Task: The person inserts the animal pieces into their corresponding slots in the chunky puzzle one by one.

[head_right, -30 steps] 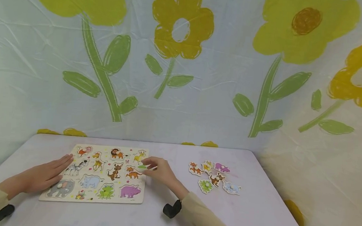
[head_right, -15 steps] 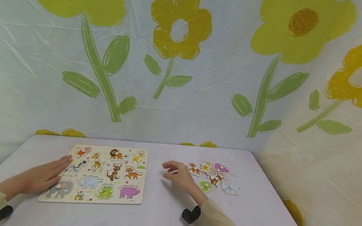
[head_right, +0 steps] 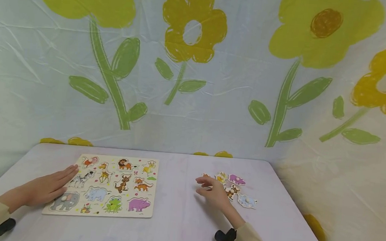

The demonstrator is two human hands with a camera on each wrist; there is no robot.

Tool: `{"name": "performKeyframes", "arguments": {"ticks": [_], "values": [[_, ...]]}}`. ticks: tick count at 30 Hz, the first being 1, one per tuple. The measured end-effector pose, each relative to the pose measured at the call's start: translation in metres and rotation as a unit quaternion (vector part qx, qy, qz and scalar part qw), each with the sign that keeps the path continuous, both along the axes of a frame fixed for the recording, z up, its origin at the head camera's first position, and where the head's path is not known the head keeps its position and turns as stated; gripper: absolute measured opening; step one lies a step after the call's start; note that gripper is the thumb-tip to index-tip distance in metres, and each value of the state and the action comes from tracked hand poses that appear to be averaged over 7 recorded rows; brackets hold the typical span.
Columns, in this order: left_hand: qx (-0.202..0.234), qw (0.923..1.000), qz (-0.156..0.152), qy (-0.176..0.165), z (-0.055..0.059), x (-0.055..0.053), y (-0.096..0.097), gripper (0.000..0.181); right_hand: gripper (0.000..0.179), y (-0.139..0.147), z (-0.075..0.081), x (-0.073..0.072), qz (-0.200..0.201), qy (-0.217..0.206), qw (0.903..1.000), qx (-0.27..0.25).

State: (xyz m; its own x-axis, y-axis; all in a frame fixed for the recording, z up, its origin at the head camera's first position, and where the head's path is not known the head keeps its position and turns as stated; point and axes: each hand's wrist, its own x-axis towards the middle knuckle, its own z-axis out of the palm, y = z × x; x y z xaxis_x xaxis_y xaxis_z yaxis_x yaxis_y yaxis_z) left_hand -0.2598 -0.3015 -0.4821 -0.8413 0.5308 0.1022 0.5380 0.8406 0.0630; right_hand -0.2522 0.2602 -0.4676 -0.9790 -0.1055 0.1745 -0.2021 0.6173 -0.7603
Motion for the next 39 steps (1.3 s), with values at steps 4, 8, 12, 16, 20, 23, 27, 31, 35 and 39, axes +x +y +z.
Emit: {"name": "performKeyframes", "arguments": {"ticks": [4, 8, 12, 16, 20, 23, 27, 31, 35, 39], "values": [[0.005, 1.0, 0.002, -0.006, 0.0, 0.0, 0.0, 0.062, 0.03, 0.018, 0.002, 0.003, 0.005, 0.019, 0.9998, 0.009], [0.009, 1.0, -0.002, -0.004, -0.001, 0.0, -0.001, 0.062, 0.031, 0.037, 0.006, 0.001, -0.009, 0.026, 0.9993, 0.027], [0.008, 1.0, -0.003, 0.002, 0.0, 0.002, -0.001, 0.061, 0.032, 0.054, 0.007, -0.005, -0.027, 0.037, 0.9982, 0.039], [0.002, 0.9998, -0.011, 0.018, 0.001, 0.002, 0.0, 0.06, 0.036, 0.067, 0.009, -0.01, -0.05, 0.016, 0.9982, 0.03], [-0.004, 0.9987, -0.031, 0.04, 0.0, 0.001, -0.001, 0.059, 0.038, 0.077, 0.01, -0.015, -0.061, 0.006, 0.9977, 0.028], [-0.004, 0.9984, -0.037, 0.044, -0.001, 0.0, -0.002, 0.059, 0.039, 0.084, 0.01, -0.02, -0.063, 0.013, 0.9973, 0.035], [0.0, 0.9986, -0.035, 0.04, -0.001, 0.0, -0.002, 0.059, 0.042, 0.092, 0.01, -0.027, -0.067, 0.007, 0.9971, 0.036], [0.002, 0.9987, -0.034, 0.039, -0.001, 0.0, -0.002, 0.059, 0.044, 0.095, 0.008, -0.031, -0.07, -0.003, 0.9969, 0.036], [0.001, 0.9986, -0.035, 0.039, 0.0, 0.001, -0.002, 0.059, 0.045, 0.095, 0.007, -0.034, -0.072, -0.006, 0.9965, 0.041], [-0.001, 0.9982, -0.04, 0.044, -0.001, 0.001, -0.002, 0.059, 0.045, 0.097, 0.004, -0.036, -0.074, -0.011, 0.9964, 0.041]]}}
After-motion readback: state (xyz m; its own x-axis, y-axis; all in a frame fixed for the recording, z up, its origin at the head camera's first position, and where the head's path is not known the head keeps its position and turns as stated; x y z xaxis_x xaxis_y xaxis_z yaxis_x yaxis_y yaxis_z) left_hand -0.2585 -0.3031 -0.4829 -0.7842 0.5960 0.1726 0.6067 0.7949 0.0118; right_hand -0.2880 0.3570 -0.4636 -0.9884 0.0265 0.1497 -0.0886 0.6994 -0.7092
